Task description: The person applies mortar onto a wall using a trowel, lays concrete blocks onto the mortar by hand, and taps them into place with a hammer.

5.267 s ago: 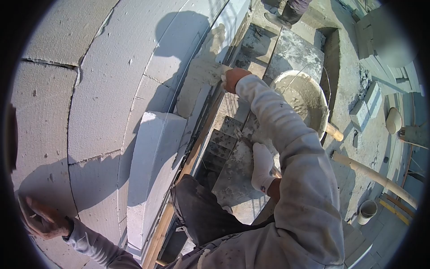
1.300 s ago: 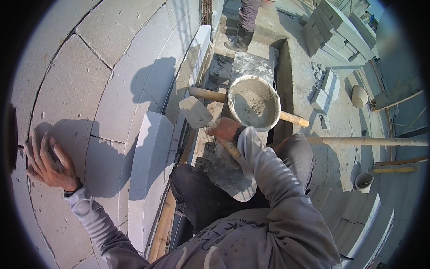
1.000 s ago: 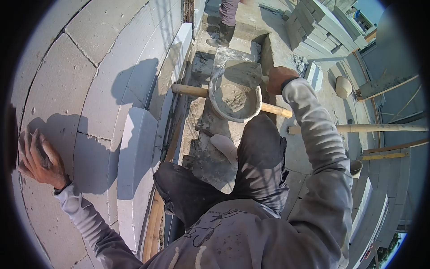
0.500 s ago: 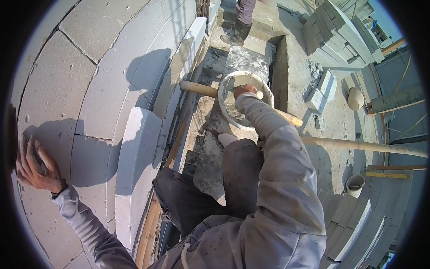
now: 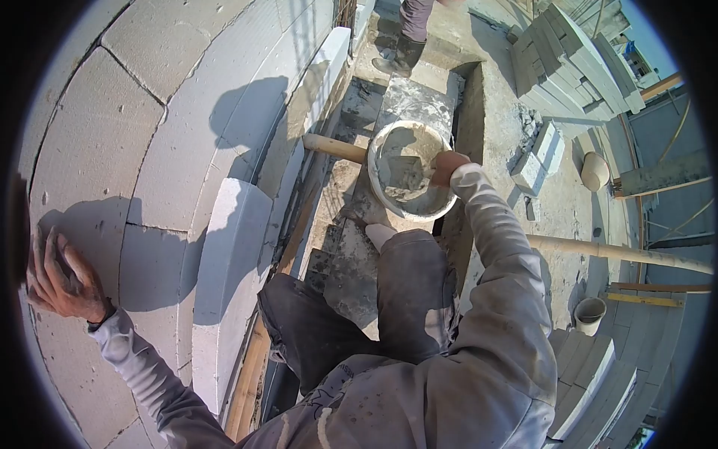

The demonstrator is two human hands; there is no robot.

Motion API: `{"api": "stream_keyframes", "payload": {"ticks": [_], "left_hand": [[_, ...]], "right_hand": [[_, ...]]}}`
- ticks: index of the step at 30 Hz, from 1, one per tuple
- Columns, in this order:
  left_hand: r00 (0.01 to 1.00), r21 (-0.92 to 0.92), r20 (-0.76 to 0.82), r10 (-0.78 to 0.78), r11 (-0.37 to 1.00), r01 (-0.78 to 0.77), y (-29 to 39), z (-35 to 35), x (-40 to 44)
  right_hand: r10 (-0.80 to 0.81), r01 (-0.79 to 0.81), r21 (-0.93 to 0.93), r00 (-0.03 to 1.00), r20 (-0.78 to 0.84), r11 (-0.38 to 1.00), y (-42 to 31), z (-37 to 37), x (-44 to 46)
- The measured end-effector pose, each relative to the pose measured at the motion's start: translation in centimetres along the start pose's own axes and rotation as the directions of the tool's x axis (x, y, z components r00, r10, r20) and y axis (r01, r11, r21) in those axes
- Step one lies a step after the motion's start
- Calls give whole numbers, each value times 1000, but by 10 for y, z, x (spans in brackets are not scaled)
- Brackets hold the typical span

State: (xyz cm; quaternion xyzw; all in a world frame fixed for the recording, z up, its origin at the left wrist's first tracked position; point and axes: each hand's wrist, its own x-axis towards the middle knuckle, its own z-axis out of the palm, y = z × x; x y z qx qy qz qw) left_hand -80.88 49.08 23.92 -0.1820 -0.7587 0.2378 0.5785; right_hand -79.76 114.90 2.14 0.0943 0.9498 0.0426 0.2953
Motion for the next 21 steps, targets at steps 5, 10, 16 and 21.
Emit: {"api": "stream_keyframes", "payload": {"ticks": [5,10,16,21], "left_hand": [[998,26,52,28,999,-30,-2,-3,2],[999,14,25,19,1000,-19,9,-5,6],[999,-27,-5,43,999,-43,3,-2,5],[996,20,40,76,997,-77,-7,-4,3]], "right_hand": [[18,-12,548,1000,-7,836,29,45,-20],[93,-105,915,993,74,391,27,109,-39],[107,-102,995,989,103,-11,39,129,-63],[-12,28,997,1000,-27,75,23,60,-101]]}}
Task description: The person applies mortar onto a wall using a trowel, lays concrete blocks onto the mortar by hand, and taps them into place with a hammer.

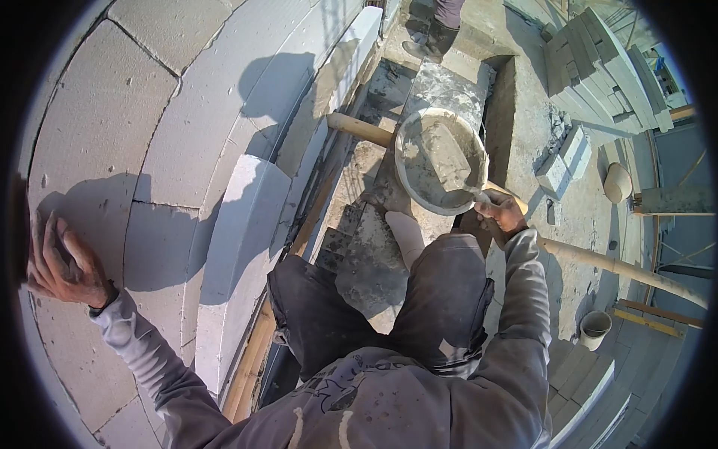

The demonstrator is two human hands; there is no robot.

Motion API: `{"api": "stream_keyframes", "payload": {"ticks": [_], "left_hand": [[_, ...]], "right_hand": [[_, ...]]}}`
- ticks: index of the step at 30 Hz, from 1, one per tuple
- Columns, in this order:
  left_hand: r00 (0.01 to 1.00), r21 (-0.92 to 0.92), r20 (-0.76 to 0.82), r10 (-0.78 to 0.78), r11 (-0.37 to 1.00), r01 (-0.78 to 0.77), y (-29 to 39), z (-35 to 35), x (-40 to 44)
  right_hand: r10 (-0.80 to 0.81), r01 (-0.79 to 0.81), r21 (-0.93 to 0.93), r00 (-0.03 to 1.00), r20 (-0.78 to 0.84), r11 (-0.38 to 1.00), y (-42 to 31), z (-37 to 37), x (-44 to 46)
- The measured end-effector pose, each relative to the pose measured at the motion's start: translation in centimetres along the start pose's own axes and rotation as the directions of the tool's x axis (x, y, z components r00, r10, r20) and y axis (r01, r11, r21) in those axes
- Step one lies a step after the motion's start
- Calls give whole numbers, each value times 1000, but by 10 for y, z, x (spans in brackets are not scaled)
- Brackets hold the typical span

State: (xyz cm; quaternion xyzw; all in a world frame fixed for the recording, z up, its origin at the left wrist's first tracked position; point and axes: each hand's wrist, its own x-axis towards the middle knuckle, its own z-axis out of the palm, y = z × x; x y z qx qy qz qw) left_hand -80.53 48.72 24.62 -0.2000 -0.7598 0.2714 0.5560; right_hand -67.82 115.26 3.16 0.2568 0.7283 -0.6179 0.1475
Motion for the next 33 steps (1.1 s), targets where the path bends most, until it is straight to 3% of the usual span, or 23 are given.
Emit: {"api": "stream_keyframes", "payload": {"ticks": [2,4,5,7,8,9,11,13,15,19,21,25,30,33], "left_hand": [[1000,9,-5,19,1000,-19,0,-1,3],[999,-17,-1,40,999,-40,1,0,3],[999,-28,1,52,998,-51,3,1,4],[999,-88,-13,-41,995,40,14,0,7],[998,-111,-16,-67,992,65,19,0,9],[998,-103,-31,-62,993,59,21,0,12],[999,-56,-35,-40,998,38,17,0,11],[1000,-6,-27,-12,1000,12,10,1,8],[1000,26,-10,12,1000,-12,9,1,7],[999,22,-30,26,999,-26,9,2,9],[999,20,-33,14,1000,-13,10,3,8],[999,-5,-37,-31,1000,31,21,1,12],[993,-16,-51,-106,994,105,26,0,15],[999,-9,-41,7,1000,-7,10,2,11]], "right_hand": [[-35,35,1,988,148,999,-25,2,5],[-2,48,-174,967,256,984,-50,15,21],[-51,136,-203,925,375,970,-64,30,31],[25,130,-315,896,444,940,-84,67,52],[12,126,-272,889,457,954,-81,89,63],[-2,124,-230,884,468,965,-75,113,75],[0,189,-323,864,504,928,-57,155,106],[82,122,-433,902,424,893,-49,198,119],[-205,400,-588,906,371,703,-4,233,149],[-140,336,-573,923,359,748,15,278,139],[-326,446,-610,895,304,655,24,291,126],[-293,470,-673,883,368,571,4,286,104],[-567,624,-666,745,350,409,-13,277,81],[-633,640,-667,706,316,381,-9,279,75]]}}
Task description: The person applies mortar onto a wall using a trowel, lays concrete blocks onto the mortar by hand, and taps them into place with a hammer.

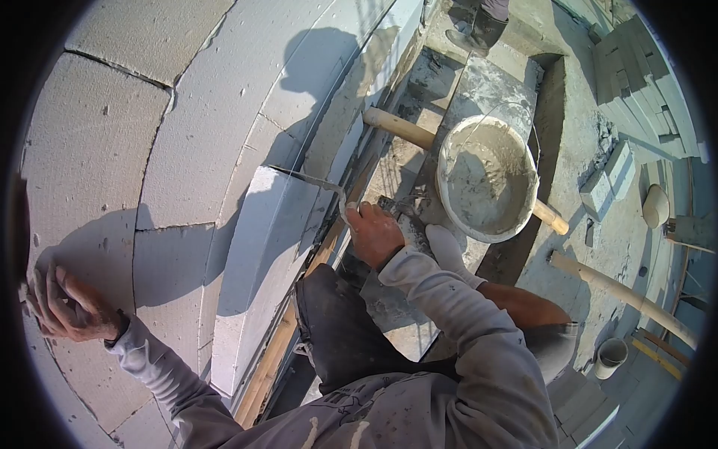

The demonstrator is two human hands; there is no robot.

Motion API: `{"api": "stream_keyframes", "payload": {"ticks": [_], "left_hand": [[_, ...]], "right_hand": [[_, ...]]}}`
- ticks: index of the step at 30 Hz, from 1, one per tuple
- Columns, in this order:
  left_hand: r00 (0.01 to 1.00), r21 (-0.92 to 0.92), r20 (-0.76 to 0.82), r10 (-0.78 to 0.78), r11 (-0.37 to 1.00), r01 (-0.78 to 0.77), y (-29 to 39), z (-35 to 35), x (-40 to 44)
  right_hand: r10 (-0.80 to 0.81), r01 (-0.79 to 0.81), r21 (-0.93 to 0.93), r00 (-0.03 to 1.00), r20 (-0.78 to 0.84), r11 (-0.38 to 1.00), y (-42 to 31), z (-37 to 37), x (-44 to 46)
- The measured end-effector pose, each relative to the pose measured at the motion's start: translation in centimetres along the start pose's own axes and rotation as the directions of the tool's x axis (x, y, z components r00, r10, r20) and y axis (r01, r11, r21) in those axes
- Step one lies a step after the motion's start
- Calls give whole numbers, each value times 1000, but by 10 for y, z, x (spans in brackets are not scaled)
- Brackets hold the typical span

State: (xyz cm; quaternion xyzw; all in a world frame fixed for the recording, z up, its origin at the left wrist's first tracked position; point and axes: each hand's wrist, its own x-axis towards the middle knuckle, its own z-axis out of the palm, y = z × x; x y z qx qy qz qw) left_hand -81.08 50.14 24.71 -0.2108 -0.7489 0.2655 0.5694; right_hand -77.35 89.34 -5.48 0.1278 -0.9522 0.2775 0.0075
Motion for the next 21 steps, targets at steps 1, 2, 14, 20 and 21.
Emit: {"api": "stream_keyframes", "payload": {"ticks": [1,2,14,20,21], "left_hand": [[1000,12,-4,-2,1000,2,-1,0,-1],[1000,18,-5,-3,1000,3,1,0,-1],[996,29,-22,-86,996,86,13,0,1],[997,26,-32,-73,997,74,12,-1,4],[996,17,-38,-75,997,75,14,0,6]], "right_hand": [[5,-5,0,1000,-1,1000,3,3,-4],[-14,14,-3,999,-29,1000,8,8,-9],[429,-426,165,903,19,889,28,40,-44],[527,-558,128,823,212,820,-32,58,-6],[490,-517,93,845,215,851,-36,58,-4]]}}
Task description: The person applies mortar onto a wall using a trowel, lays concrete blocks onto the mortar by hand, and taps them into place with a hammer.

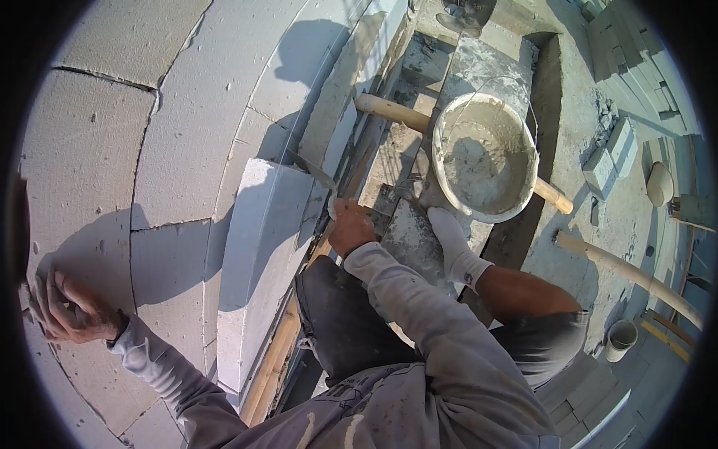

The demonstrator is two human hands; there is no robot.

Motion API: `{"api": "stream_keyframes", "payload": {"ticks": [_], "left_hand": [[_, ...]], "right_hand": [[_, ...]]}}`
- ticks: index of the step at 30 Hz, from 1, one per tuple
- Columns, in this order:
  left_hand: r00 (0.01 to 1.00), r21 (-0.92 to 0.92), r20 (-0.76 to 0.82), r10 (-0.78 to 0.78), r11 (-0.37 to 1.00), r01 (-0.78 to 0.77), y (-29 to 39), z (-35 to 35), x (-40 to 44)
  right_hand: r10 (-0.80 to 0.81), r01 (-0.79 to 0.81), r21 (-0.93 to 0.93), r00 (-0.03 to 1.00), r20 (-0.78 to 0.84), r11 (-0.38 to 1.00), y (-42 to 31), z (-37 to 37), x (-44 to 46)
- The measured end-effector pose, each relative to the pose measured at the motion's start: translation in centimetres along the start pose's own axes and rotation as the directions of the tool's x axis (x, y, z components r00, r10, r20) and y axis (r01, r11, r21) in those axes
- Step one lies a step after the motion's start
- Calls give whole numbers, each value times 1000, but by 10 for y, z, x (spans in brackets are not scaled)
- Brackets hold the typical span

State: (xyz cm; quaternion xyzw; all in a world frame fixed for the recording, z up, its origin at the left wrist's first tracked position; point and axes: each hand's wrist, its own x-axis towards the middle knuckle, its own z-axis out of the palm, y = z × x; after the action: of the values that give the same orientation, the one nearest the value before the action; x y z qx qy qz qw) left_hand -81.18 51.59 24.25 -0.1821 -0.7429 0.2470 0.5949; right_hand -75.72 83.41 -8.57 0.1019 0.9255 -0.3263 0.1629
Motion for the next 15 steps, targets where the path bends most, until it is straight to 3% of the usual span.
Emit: {"api": "stream_keyframes", "payload": {"ticks": [3,7,10,13,15], "left_hand": [[999,-41,-19,-45,998,44,-3,0,-4],[997,43,-29,65,997,-63,-15,4,-7],[999,41,-33,22,999,-21,-12,4,-8],[997,12,-50,-54,998,54,-4,5,-11],[995,13,-78,-57,998,58,-13,8,-19]], "right_hand": [[-128,128,-1,991,-39,992,6,-9,-19],[-223,225,-2,967,-125,974,41,-48,-49],[-188,184,-112,982,-25,976,55,-109,-63],[-185,168,-154,977,-102,974,68,-181,-71],[-113,91,-286,992,-61,954,74,-244,-78]]}}
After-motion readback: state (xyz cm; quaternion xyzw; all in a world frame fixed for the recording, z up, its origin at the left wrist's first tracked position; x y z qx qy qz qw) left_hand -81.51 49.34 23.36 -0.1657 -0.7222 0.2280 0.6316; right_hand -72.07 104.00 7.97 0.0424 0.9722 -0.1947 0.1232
